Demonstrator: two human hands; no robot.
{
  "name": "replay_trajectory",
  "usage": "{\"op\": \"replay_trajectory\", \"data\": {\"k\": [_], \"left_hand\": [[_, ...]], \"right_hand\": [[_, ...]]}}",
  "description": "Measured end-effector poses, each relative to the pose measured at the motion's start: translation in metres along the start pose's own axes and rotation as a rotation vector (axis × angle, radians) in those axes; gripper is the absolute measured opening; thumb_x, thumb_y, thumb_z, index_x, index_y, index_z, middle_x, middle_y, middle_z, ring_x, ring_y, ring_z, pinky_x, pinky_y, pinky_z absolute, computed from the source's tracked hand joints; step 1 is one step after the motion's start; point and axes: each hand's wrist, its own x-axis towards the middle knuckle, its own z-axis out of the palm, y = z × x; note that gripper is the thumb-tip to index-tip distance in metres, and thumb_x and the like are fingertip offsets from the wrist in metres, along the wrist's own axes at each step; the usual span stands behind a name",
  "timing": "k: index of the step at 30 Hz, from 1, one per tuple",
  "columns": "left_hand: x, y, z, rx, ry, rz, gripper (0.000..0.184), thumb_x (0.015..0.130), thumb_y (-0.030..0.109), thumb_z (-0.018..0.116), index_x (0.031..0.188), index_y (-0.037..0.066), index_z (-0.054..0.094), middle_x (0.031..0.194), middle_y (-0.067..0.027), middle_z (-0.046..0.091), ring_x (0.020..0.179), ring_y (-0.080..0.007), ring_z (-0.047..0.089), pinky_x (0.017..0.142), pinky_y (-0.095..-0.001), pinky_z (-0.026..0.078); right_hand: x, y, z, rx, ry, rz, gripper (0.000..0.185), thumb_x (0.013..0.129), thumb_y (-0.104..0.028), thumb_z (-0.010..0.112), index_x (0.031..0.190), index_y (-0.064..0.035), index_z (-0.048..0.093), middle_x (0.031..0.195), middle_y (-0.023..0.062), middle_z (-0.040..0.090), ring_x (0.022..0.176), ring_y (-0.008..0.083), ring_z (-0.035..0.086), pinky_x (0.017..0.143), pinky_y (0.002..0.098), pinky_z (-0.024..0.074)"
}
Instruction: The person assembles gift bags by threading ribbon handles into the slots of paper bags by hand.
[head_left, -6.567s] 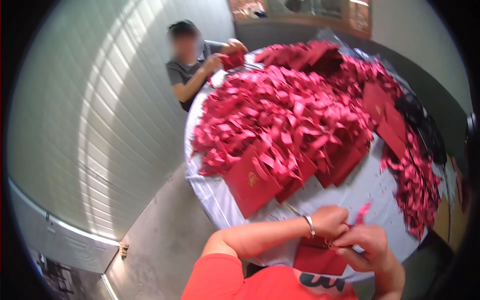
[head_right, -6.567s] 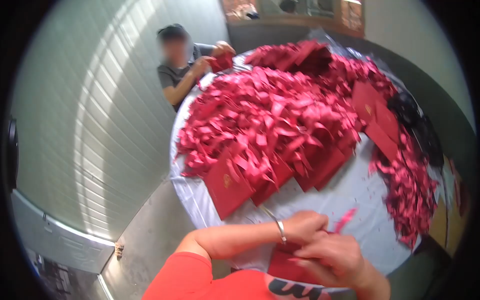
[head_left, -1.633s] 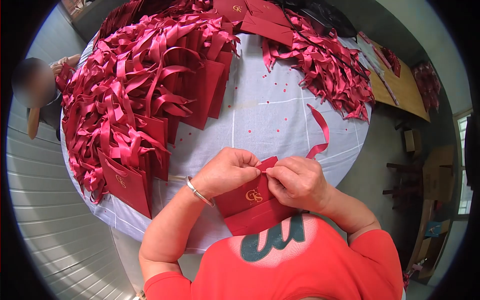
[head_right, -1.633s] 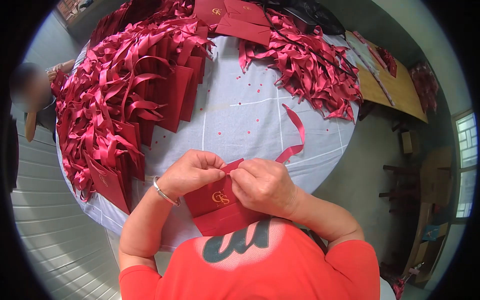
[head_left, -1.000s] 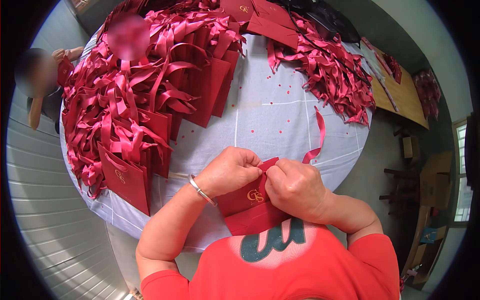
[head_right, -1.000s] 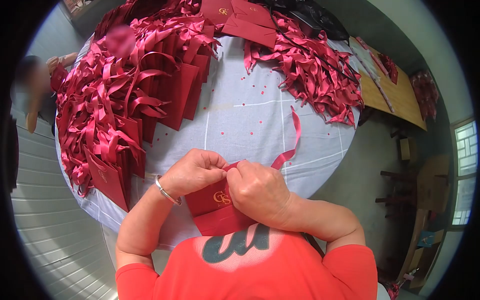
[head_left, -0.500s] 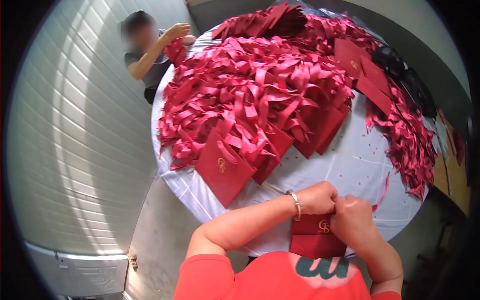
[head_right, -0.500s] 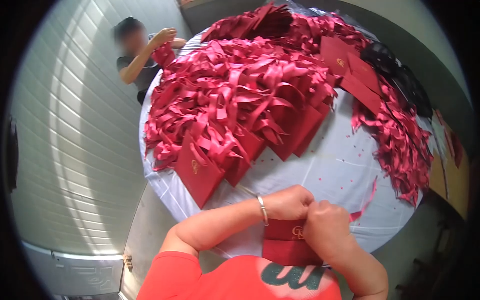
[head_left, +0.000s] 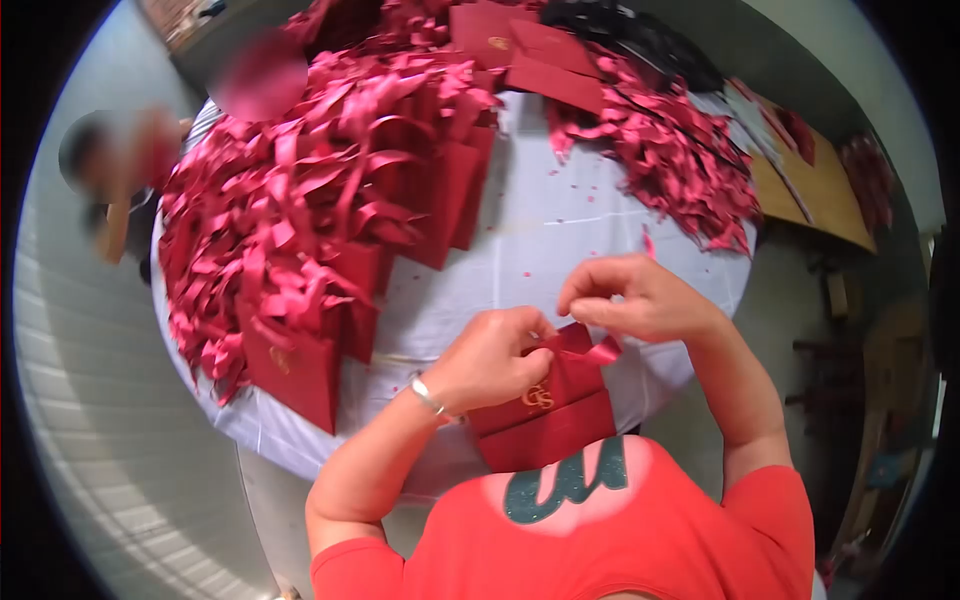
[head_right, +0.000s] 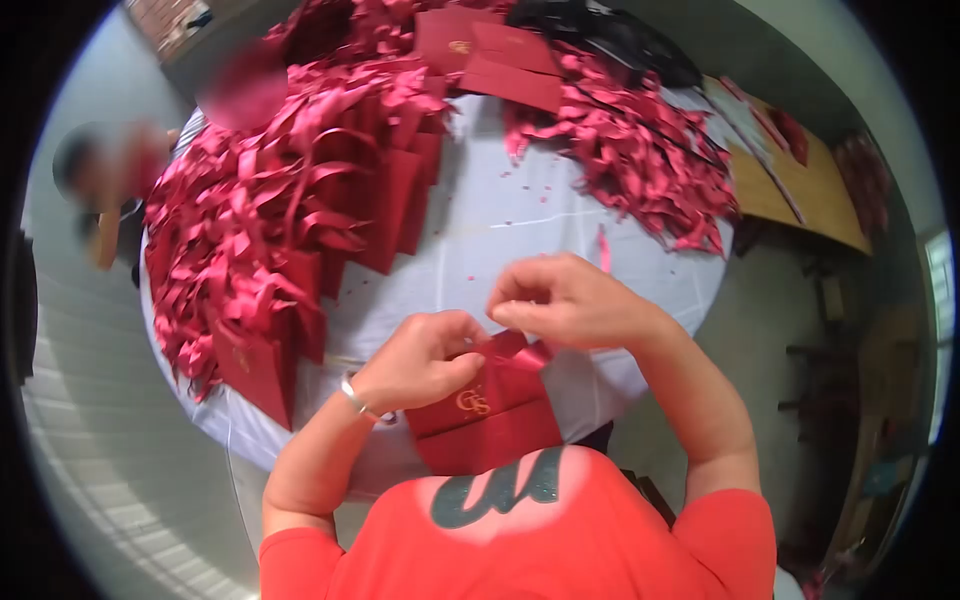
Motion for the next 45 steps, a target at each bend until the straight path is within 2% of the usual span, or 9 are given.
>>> {"op": "replay_trajectory", "data": {"k": [3,6,13,23,32,38,40,42,45], "left_hand": [[-0.001,-0.003,0.006,0.029,0.05,0.129,0.014,0.082,0.004,0.067,0.093,-0.001,0.061,0.061,-0.0029,0.061,0.057,-0.0058,0.052,0.052,-0.0262,0.042],[-0.004,0.0,0.01,0.103,0.192,0.24,0.017,0.077,0.003,0.071,0.088,0.001,0.058,0.055,-0.0053,0.058,0.047,-0.0127,0.055,0.048,-0.0273,0.043],[-0.013,0.013,0.02,0.316,0.315,0.364,0.021,0.072,0.006,0.075,0.084,0.002,0.059,0.063,-0.0119,0.066,0.057,-0.0232,0.069,0.053,-0.0295,0.05],[-0.011,0.01,0.022,0.239,0.315,0.372,0.019,0.074,0.005,0.076,0.085,0.002,0.061,0.069,-0.0126,0.069,0.063,-0.0189,0.072,0.058,-0.0278,0.053],[-0.008,0.007,0.021,0.271,0.28,0.388,0.017,0.075,0.002,0.074,0.086,0.001,0.061,0.063,-0.0073,0.066,0.054,-0.0122,0.064,0.054,-0.0245,0.048],[-0.004,0.0,0.019,0.129,0.193,0.225,0.016,0.076,0.001,0.073,0.086,-0.002,0.059,0.062,-0.004,0.064,0.059,-0.0036,0.059,0.055,-0.0221,0.047],[-0.001,-0.002,0.019,0.086,0.164,0.161,0.016,0.077,0.002,0.072,0.087,-0.002,0.059,0.063,-0.0033,0.064,0.06,-0.0023,0.058,0.056,-0.0216,0.047],[0.0,0.002,0.016,0.176,0.135,0.071,0.017,0.08,0.003,0.071,0.091,-0.004,0.06,0.064,-0.0016,0.064,0.063,-0.0023,0.057,0.058,-0.0213,0.047],[0.006,-0.016,0.022,0.174,0.195,0.106,0.02,0.081,0.006,0.07,0.096,-0.003,0.06,0.061,-0.002,0.062,0.063,-0.0035,0.057,0.058,-0.0226,0.046]], "right_hand": [[0.021,0.021,-0.012,0.006,-0.216,-0.076,0.017,0.09,-0.002,0.065,0.107,0.0001,0.063,0.095,0.003,0.069,0.084,0.0084,0.063,0.071,0.024,0.0509],[0.042,0.024,-0.015,0.095,-0.389,-0.096,0.019,0.088,0.0,0.065,0.107,0.0006,0.063,0.094,0.0028,0.069,0.085,0.0082,0.063,0.073,0.0247,0.0513],[0.065,0.011,-0.013,0.115,-0.807,0.055,0.029,0.084,0.006,0.063,0.113,0.0017,0.061,0.094,0.0019,0.068,0.086,0.0092,0.062,0.076,0.0245,0.0508],[0.068,0.009,-0.011,0.153,-0.845,0.117,0.026,0.08,0.006,0.062,0.106,0.0017,0.057,0.088,0.0002,0.063,0.079,0.0072,0.057,0.067,0.0222,0.0438],[0.048,-0.006,-0.006,-0.239,-0.507,-0.068,0.025,0.081,0.005,0.06,0.105,0.0012,0.059,0.089,0.008,0.068,0.083,0.0167,0.064,0.072,0.0315,0.0509],[0.059,0.009,-0.012,-0.628,0.029,-0.203,0.028,0.074,0.008,0.055,0.101,0.001,0.06,0.093,0.0164,0.07,0.088,0.0341,0.068,0.074,0.0407,0.0531],[0.073,0.026,-0.02,-0.78,0.31,-0.379,0.026,0.076,0.007,0.057,0.1,-0.001,0.06,0.092,0.0142,0.07,0.088,0.0329,0.068,0.073,0.0422,0.0527],[0.074,0.029,-0.024,-0.806,0.317,-0.31,0.028,0.078,0.003,0.06,0.105,-0.003,0.062,0.105,0.0149,0.069,0.1,0.0327,0.065,0.082,0.0424,0.0522],[0.059,0.051,-0.026,-0.687,0.51,-0.588,0.035,0.081,-0.005,0.067,0.116,-0.0057,0.064,0.128,0.0151,0.061,0.119,0.0343,0.055,0.1,0.043,0.0461]]}}
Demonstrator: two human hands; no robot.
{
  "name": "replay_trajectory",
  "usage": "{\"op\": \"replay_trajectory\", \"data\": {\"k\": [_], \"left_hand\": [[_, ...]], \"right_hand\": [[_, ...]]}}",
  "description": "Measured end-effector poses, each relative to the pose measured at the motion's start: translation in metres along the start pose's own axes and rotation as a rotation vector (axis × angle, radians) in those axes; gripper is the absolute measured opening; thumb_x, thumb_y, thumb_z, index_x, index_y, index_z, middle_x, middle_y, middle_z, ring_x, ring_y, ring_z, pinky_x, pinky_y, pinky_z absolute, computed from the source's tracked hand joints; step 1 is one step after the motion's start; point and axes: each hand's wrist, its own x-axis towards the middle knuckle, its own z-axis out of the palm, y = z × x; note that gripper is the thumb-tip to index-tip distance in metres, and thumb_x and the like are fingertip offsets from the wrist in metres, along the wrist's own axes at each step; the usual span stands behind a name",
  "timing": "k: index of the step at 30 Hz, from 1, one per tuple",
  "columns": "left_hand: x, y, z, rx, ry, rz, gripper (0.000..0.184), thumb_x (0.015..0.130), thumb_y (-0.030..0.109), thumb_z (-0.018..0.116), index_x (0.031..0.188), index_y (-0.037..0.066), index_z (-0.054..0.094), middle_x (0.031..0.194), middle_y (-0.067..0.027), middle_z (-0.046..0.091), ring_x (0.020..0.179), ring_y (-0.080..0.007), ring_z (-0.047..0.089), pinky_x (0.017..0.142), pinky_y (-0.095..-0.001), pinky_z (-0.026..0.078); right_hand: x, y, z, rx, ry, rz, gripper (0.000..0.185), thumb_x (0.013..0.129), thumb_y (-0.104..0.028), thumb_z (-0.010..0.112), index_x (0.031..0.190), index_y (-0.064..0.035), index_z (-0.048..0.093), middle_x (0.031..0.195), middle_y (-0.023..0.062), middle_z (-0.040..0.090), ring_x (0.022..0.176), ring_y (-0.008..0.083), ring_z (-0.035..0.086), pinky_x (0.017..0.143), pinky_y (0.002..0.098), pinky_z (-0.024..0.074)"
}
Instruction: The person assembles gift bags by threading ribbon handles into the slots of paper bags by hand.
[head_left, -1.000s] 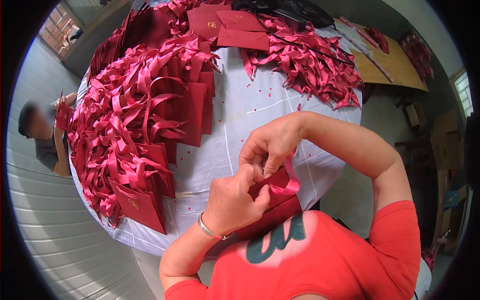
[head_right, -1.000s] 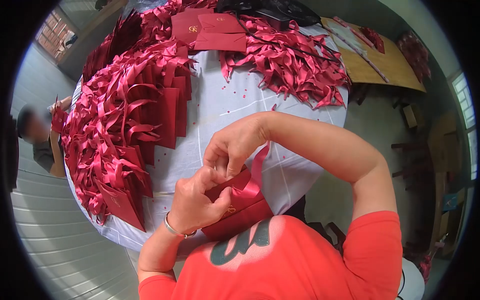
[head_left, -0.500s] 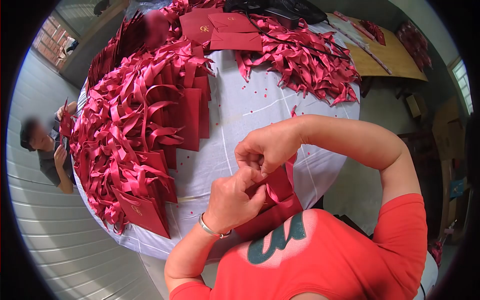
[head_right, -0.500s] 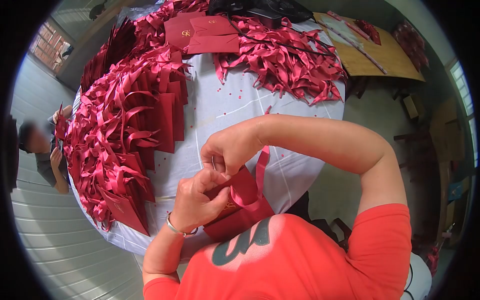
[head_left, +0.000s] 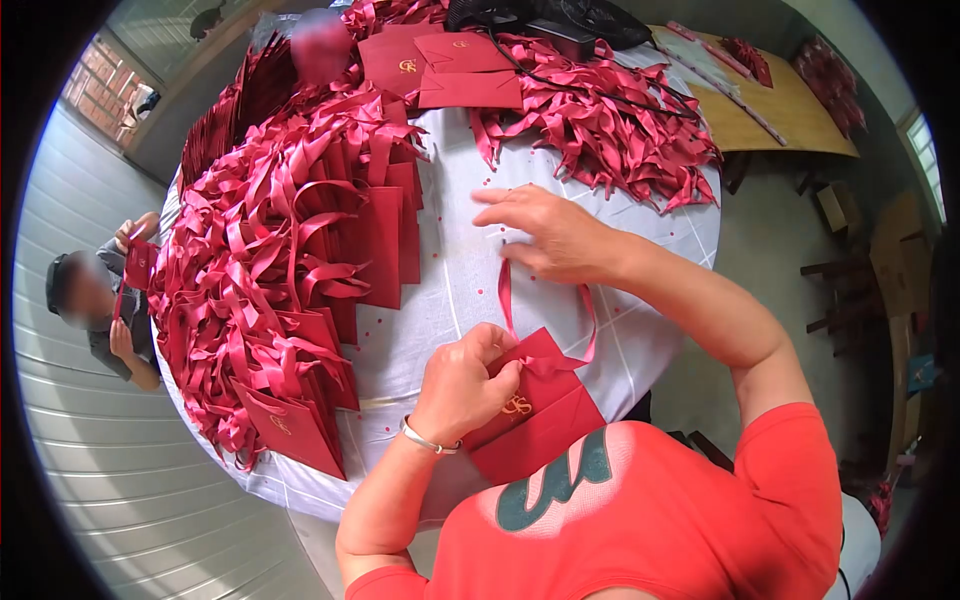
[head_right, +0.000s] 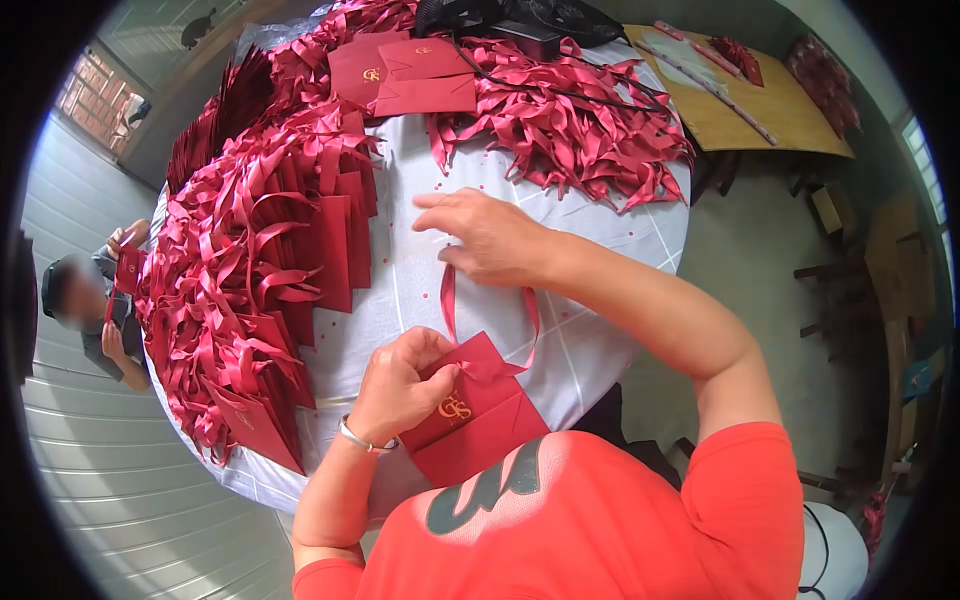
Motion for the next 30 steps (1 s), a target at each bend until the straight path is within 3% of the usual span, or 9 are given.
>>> {"op": "replay_trajectory", "data": {"k": [2,3,5,9,12,15,22,27,30], "left_hand": [[0.002,0.005,-0.004,0.045,-0.042,-0.045,0.021,0.081,0.007,0.069,0.098,-0.001,0.061,0.062,-0.0045,0.063,0.062,-0.0067,0.058,0.059,-0.025,0.047],[0.002,0.006,-0.006,0.097,-0.092,-0.091,0.022,0.082,0.008,0.068,0.1,0.0,0.061,0.064,-0.0071,0.065,0.06,-0.01,0.06,0.059,-0.0273,0.047],[0.001,-0.001,-0.004,0.071,-0.067,-0.047,0.022,0.082,0.008,0.068,0.101,0.001,0.061,0.066,-0.01,0.066,0.059,-0.0142,0.062,0.059,-0.0297,0.048],[0.002,0.001,-0.006,0.076,-0.074,-0.015,0.022,0.082,0.008,0.067,0.103,0.002,0.061,0.075,-0.0154,0.07,0.061,-0.0239,0.066,0.061,-0.034,0.05],[0.002,0.0,-0.005,0.109,-0.082,-0.013,0.023,0.082,0.009,0.067,0.104,0.002,0.063,0.077,-0.0136,0.072,0.066,-0.0211,0.069,0.064,-0.0318,0.052],[0.002,-0.004,-0.001,0.041,-0.06,-0.029,0.024,0.082,0.01,0.068,0.105,0.0,0.065,0.083,-0.0128,0.074,0.073,-0.0187,0.072,0.069,-0.0297,0.055],[0.002,-0.005,0.0,0.029,-0.058,-0.039,0.022,0.083,0.009,0.068,0.103,-0.001,0.067,0.088,-0.0121,0.074,0.077,-0.0171,0.072,0.072,-0.029,0.056],[0.003,-0.006,0.0,0.033,-0.067,-0.048,0.022,0.083,0.009,0.069,0.103,-0.001,0.067,0.087,-0.0123,0.074,0.079,-0.0181,0.073,0.072,-0.0296,0.056],[0.002,-0.002,-0.001,0.094,-0.061,-0.042,0.023,0.083,0.011,0.069,0.103,0.001,0.068,0.088,-0.0132,0.074,0.08,-0.0208,0.073,0.072,-0.0308,0.056]], "right_hand": [[-0.019,-0.006,-0.02,0.009,-0.001,-0.005,0.031,0.083,-0.006,0.067,0.113,-0.005,0.065,0.124,0.0138,0.062,0.116,0.0341,0.057,0.098,0.0426,0.0468],[-0.028,-0.01,-0.035,0.103,-0.193,0.128,0.027,0.082,-0.01,0.07,0.108,-0.005,0.068,0.124,0.0147,0.061,0.116,0.034,0.057,0.097,0.041,0.0473],[-0.057,-0.014,-0.044,0.254,-0.361,0.044,0.026,0.079,-0.015,0.075,0.102,-0.0048,0.069,0.122,0.015,0.061,0.114,0.0342,0.057,0.096,0.042,0.0464],[-0.09,-0.051,-0.043,0.068,-0.264,-0.134,0.02,0.075,-0.019,0.078,0.083,-0.004,0.067,0.121,0.0134,0.062,0.114,0.0334,0.055,0.099,0.0459,0.0436],[-0.099,-0.07,-0.041,-0.056,-0.142,-0.181,0.019,0.073,-0.013,0.079,0.076,-0.0059,0.062,0.105,0.0121,0.064,0.102,0.0306,0.06,0.087,0.0424,0.0481],[-0.104,-0.087,-0.041,0.099,-0.05,-0.119,0.024,0.073,-0.014,0.081,0.071,-0.0087,0.058,0.066,0.0046,0.055,0.063,0.0263,0.057,0.057,0.0377,0.0452],[-0.105,-0.103,-0.031,0.463,-0.064,-0.102,0.027,0.076,-0.01,0.079,0.069,-0.0084,0.054,0.063,0.0045,0.055,0.055,0.0239,0.055,0.048,0.0355,0.0414],[-0.102,-0.109,-0.035,0.465,-0.071,-0.112,0.03,0.076,-0.009,0.08,0.068,-0.0088,0.051,0.061,0.0048,0.054,0.054,0.0238,0.054,0.046,0.0352,0.0399],[-0.101,-0.117,-0.044,0.442,-0.066,-0.061,0.022,0.077,-0.009,0.08,0.075,-0.0069,0.058,0.062,0.0041,0.053,0.054,0.0195,0.055,0.046,0.0322,0.0396]]}}
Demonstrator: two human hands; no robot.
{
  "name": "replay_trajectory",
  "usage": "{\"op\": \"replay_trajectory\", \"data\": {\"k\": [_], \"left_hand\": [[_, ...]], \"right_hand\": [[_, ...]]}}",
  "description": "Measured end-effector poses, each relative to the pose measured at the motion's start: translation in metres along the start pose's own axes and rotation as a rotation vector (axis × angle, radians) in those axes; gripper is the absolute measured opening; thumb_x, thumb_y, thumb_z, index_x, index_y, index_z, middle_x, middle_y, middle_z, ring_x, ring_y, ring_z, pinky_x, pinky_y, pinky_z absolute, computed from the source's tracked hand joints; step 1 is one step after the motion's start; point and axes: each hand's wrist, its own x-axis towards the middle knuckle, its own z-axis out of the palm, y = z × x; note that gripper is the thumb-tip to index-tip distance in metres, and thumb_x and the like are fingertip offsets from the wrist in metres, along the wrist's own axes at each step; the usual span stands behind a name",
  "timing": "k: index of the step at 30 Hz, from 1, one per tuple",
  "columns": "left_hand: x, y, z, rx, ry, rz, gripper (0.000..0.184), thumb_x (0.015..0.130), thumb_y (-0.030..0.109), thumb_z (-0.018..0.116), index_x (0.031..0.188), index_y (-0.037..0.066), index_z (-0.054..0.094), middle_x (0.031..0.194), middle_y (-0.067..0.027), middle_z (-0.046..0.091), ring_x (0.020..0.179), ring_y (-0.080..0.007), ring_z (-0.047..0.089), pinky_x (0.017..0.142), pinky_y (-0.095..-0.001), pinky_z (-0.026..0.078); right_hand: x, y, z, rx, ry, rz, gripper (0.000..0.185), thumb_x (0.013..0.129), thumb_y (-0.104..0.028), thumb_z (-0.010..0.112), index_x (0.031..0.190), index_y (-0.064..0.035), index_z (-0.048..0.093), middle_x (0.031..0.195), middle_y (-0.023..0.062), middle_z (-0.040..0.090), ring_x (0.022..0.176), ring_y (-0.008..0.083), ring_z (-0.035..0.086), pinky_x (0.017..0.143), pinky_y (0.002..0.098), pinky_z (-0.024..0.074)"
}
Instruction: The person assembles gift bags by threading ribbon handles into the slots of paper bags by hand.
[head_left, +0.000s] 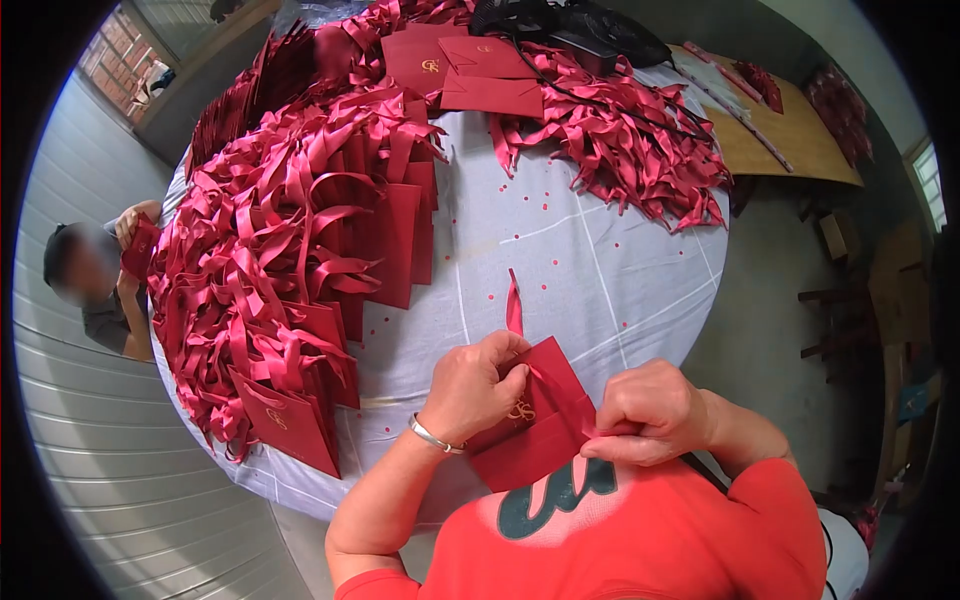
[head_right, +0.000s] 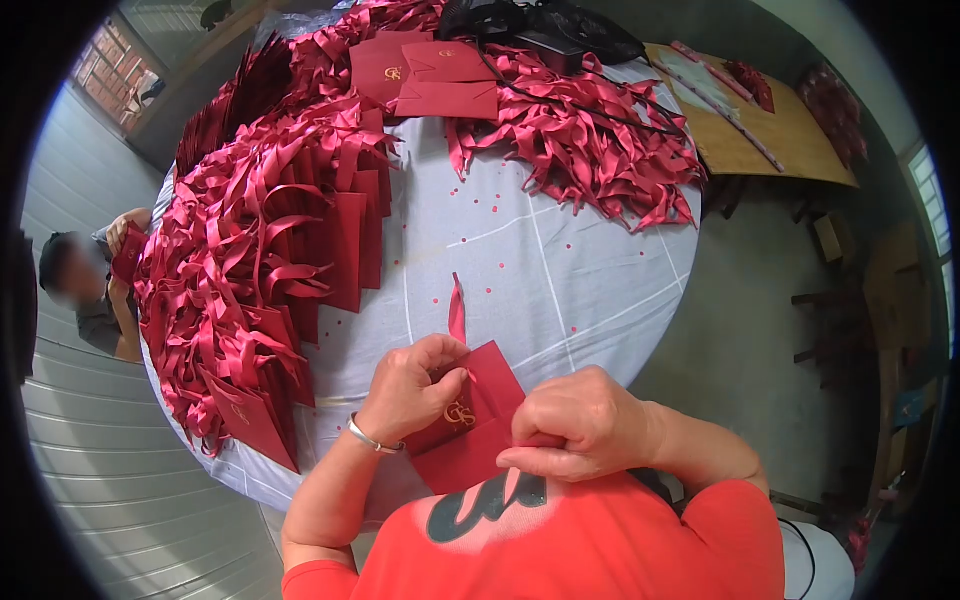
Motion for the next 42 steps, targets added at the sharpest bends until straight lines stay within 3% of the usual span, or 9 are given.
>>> {"op": "replay_trajectory", "data": {"k": [3,10,16,20,24,27,29,30,42], "left_hand": [[0.0,-0.001,0.002,-0.039,0.029,0.022,0.019,0.082,0.014,0.066,0.099,0.005,0.067,0.085,-0.0143,0.073,0.079,-0.0323,0.071,0.069,-0.0401,0.055],[0.0,-0.002,-0.001,-0.018,-0.009,-0.002,0.024,0.082,0.01,0.068,0.104,0.001,0.066,0.087,-0.0139,0.074,0.079,-0.023,0.073,0.072,-0.0323,0.055],[-0.001,0.001,-0.012,-0.093,-0.066,-0.032,0.029,0.081,0.005,0.062,0.109,-0.001,0.056,0.085,-0.0167,0.073,0.076,-0.025,0.071,0.07,-0.0337,0.053],[-0.003,0.002,-0.02,0.001,-0.071,0.021,0.025,0.081,0.003,0.06,0.104,-0.002,0.053,0.085,-0.0183,0.073,0.082,-0.0237,0.071,0.074,-0.033,0.052],[-0.001,0.003,-0.024,-0.238,-0.129,-0.071,0.023,0.083,-0.002,0.06,0.103,-0.002,0.05,0.086,-0.0136,0.072,0.084,-0.0142,0.068,0.073,-0.0284,0.052],[-0.001,0.005,-0.015,-0.344,-0.036,-0.071,0.022,0.085,-0.005,0.059,0.104,-0.001,0.049,0.086,-0.008,0.068,0.085,-0.0085,0.064,0.072,-0.0248,0.051],[-0.003,0.007,-0.011,-0.335,-0.039,-0.052,0.021,0.086,-0.005,0.058,0.104,-0.001,0.049,0.086,-0.0067,0.067,0.085,-0.0083,0.064,0.071,-0.0243,0.05],[-0.004,0.007,-0.009,-0.325,-0.043,-0.033,0.021,0.086,-0.005,0.058,0.104,-0.001,0.049,0.086,-0.0053,0.066,0.084,-0.008,0.064,0.07,-0.0239,0.05],[-0.003,-0.004,-0.046,-0.065,-0.158,0.156,0.031,0.082,0.005,0.067,0.111,-0.002,0.056,0.092,-0.0095,0.068,0.077,-0.018,0.066,0.073,-0.0305,0.051]], "right_hand": [[-0.003,-0.011,-0.005,0.34,0.05,0.3,0.023,0.082,-0.001,0.074,0.104,-0.0001,0.069,0.075,0.0051,0.065,0.06,0.0107,0.058,0.053,0.0257,0.0413],[-0.004,-0.012,-0.025,1.039,-0.047,0.289,0.037,0.073,0.019,0.052,0.104,0.0079,0.069,0.101,0.023,0.072,0.082,0.0266,0.07,0.072,0.0318,0.0549],[0.003,0.011,-0.019,0.394,0.226,-0.117,0.026,0.076,0.013,0.068,0.1,0.0052,0.071,0.089,0.0187,0.073,0.069,0.0212,0.065,0.064,0.0311,0.0486],[0.013,0.001,-0.013,0.189,0.441,-0.033,0.008,0.089,-0.007,0.069,0.087,0.0009,0.07,0.093,0.015,0.064,0.077,0.0202,0.061,0.067,0.0324,0.0465],[0.023,0.007,-0.014,0.679,0.341,0.078,0.017,0.099,-0.002,0.053,0.112,0.004,0.062,0.092,0.0143,0.063,0.077,0.018,0.063,0.069,0.0306,0.0539],[0.034,0.004,-0.013,0.62,0.305,0.462,0.023,0.093,0.004,0.059,0.116,0.0039,0.063,0.086,0.011,0.066,0.074,0.0146,0.064,0.066,0.0287,0.0528],[0.042,0.027,-0.008,-0.006,0.165,0.146,0.023,0.088,0.011,0.06,0.11,0.0033,0.066,0.087,0.0097,0.064,0.065,0.0112,0.062,0.055,0.0233,0.049],[0.043,0.04,0.001,-0.08,0.185,0.083,0.016,0.087,0.004,0.065,0.102,0.0021,0.069,0.089,0.0124,0.065,0.076,0.0232,0.066,0.064,0.0307,0.0514],[0.029,0.06,0.018,-0.205,0.078,0.16,0.025,0.08,0.009,0.067,0.102,-0.0028,0.071,0.088,0.0099,0.064,0.079,0.0228,0.065,0.067,0.0308,0.0529]]}}
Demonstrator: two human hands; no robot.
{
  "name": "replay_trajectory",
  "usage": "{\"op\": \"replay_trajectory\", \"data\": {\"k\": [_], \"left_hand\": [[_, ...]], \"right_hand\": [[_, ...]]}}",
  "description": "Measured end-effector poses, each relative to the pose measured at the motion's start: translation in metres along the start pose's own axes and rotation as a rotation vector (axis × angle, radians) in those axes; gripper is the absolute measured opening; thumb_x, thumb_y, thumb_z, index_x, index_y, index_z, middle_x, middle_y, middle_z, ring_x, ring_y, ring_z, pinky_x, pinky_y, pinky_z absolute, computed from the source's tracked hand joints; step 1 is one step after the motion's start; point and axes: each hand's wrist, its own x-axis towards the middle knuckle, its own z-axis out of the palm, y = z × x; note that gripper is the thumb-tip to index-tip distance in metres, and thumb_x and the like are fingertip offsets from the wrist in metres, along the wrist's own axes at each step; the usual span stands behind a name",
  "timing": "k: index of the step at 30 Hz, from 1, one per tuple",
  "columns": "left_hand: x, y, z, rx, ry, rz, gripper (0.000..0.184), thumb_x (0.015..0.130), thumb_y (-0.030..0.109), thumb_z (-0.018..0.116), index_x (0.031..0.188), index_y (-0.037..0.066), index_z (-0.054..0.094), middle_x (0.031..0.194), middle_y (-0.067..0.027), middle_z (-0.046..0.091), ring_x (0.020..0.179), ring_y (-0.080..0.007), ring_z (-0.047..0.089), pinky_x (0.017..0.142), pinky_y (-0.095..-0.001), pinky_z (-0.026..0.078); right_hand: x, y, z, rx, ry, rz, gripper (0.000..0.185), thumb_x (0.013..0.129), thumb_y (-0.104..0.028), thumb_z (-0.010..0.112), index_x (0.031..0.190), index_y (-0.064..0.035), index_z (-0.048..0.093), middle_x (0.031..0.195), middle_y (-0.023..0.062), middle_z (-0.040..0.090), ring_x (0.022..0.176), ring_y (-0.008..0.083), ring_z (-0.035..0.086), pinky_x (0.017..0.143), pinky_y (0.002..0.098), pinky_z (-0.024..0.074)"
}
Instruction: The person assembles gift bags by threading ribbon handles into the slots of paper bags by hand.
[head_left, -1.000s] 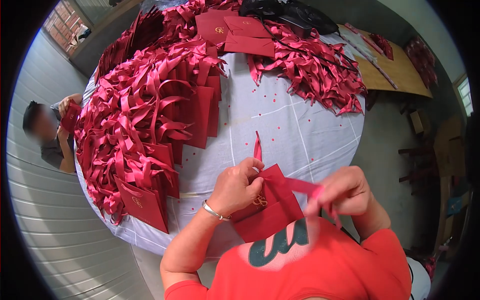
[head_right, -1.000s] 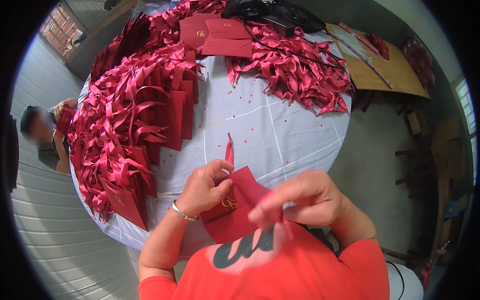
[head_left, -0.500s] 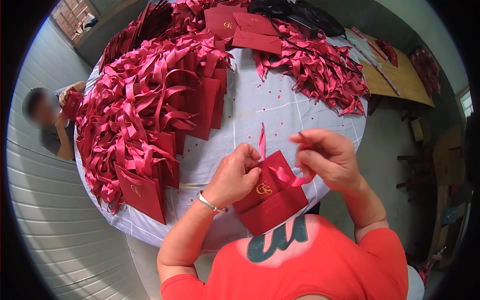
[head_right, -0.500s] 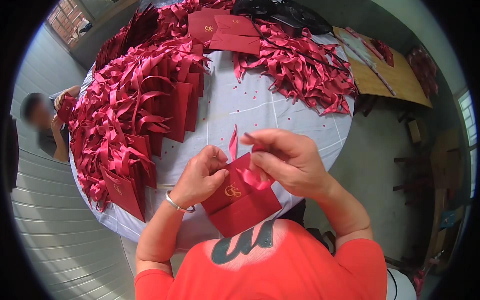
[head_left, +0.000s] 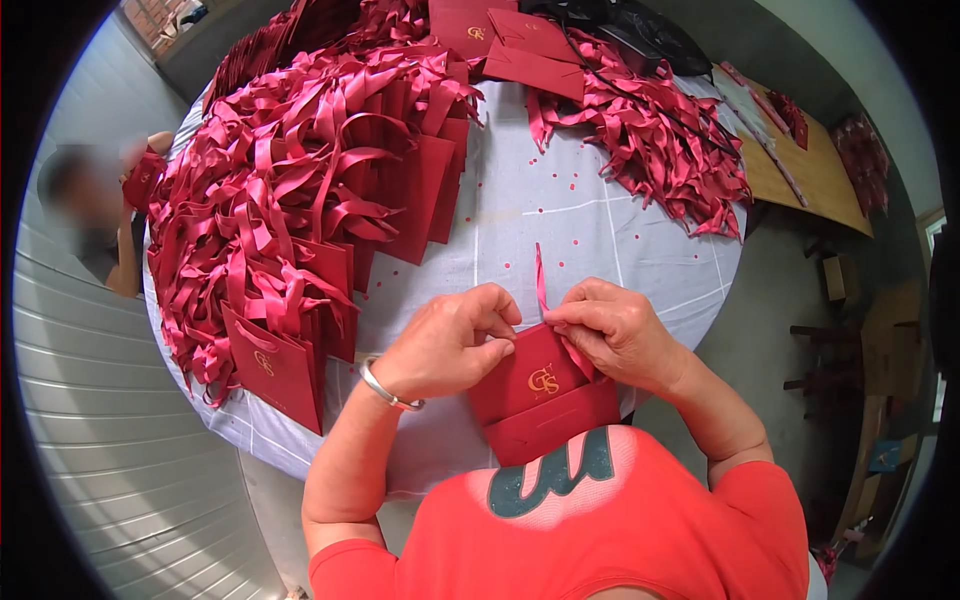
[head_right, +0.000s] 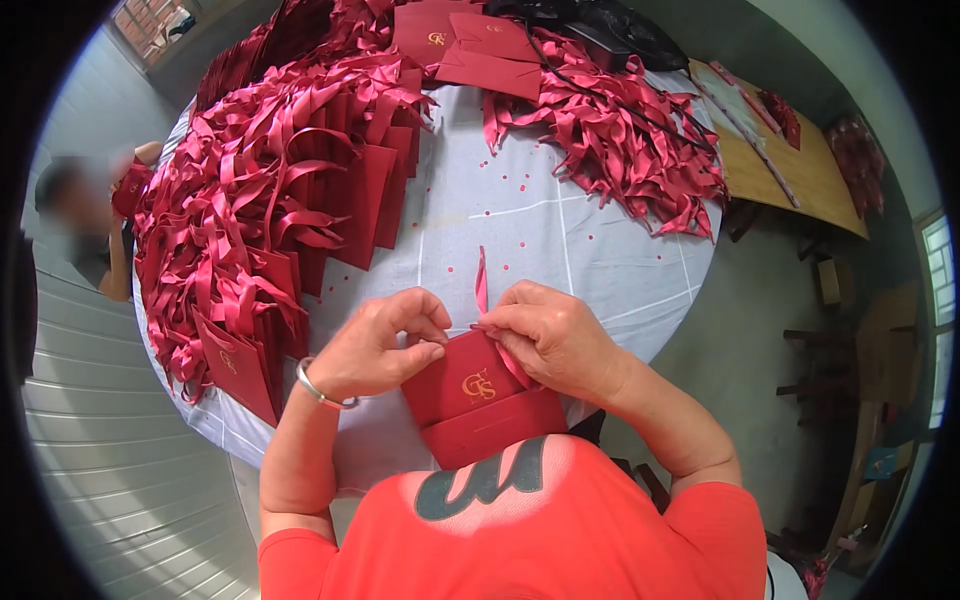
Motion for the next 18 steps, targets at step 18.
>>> {"op": "replay_trajectory", "data": {"k": [18], "left_hand": [[0.005,-0.025,-0.006,-0.718,-0.366,-0.299,0.016,0.093,0.006,0.057,0.107,-0.001,0.059,0.082,-0.0016,0.063,0.058,-0.0053,0.056,0.049,-0.0195,0.039]], "right_hand": [[-0.001,0.01,-0.011,-0.043,0.087,0.065,0.013,0.082,0.005,0.069,0.094,-0.0003,0.069,0.083,0.0103,0.065,0.073,0.024,0.064,0.064,0.0327,0.052]]}}
